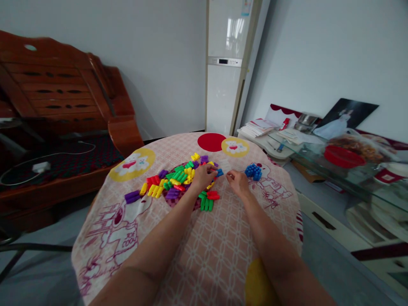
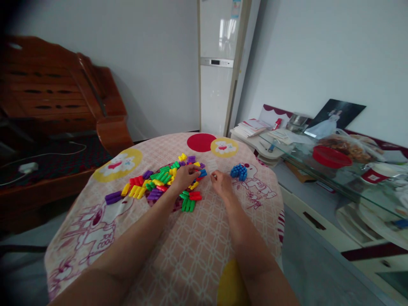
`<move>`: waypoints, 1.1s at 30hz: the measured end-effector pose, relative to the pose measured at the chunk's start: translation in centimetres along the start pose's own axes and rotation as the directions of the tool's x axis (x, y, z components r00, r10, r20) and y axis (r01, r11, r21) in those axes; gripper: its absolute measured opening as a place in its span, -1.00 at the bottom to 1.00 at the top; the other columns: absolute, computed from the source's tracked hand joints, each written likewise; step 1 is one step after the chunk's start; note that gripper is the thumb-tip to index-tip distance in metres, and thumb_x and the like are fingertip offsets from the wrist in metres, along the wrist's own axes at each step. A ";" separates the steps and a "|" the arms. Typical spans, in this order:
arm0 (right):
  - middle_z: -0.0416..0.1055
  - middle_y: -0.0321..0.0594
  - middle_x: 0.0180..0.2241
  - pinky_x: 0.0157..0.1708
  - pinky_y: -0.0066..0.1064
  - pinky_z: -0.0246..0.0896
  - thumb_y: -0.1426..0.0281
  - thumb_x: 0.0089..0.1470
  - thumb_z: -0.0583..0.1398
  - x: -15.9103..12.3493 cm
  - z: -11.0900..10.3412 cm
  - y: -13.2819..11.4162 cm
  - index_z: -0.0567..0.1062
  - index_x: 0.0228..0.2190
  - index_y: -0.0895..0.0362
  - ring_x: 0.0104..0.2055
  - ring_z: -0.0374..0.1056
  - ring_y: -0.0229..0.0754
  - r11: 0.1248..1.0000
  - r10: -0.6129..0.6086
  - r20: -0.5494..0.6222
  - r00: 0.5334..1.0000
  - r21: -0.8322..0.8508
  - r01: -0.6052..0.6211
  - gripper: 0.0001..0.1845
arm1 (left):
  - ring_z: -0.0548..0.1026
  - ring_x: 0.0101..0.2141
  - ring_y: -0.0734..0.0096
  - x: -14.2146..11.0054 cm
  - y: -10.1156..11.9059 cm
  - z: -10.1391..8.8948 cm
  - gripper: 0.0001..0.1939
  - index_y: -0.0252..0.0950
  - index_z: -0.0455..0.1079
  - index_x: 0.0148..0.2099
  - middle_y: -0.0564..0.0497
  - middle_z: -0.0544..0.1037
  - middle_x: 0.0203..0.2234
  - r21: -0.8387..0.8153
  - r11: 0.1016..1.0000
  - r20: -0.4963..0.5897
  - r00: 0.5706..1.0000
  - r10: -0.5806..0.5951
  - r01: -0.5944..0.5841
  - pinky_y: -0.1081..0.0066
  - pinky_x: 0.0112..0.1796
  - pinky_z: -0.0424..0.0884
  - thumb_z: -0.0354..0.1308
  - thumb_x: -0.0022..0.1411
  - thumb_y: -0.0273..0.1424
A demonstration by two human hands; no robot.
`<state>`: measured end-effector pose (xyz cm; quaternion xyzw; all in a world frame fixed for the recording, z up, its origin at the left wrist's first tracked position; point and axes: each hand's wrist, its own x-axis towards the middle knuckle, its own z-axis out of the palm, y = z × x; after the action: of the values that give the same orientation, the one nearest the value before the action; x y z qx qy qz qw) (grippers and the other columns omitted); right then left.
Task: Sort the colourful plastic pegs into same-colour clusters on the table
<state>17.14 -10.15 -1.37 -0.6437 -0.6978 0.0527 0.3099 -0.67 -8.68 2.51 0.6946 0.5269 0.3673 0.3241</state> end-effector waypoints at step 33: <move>0.50 -0.23 -0.52 -0.44 -0.50 0.07 0.36 0.13 0.14 0.1 -1.3 -0.3 0.62 -0.31 0.15 -0.49 0.32 -0.27 0.990 -0.112 0.120 0.987 0.097 0.100 -0.75 | 0.52 -0.38 0.36 -0.7 -2.2 2.3 -0.73 -0.31 0.47 -0.06 -0.01 0.59 -0.41 0.083 0.961 0.152 0.957 0.249 -0.263 0.40 -0.30 0.39 0.11 0.18 -0.43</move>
<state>17.51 -10.49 -0.15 -0.5863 -0.7459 0.1079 0.2970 0.13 -9.02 -0.65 0.7968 0.4264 0.3289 0.2740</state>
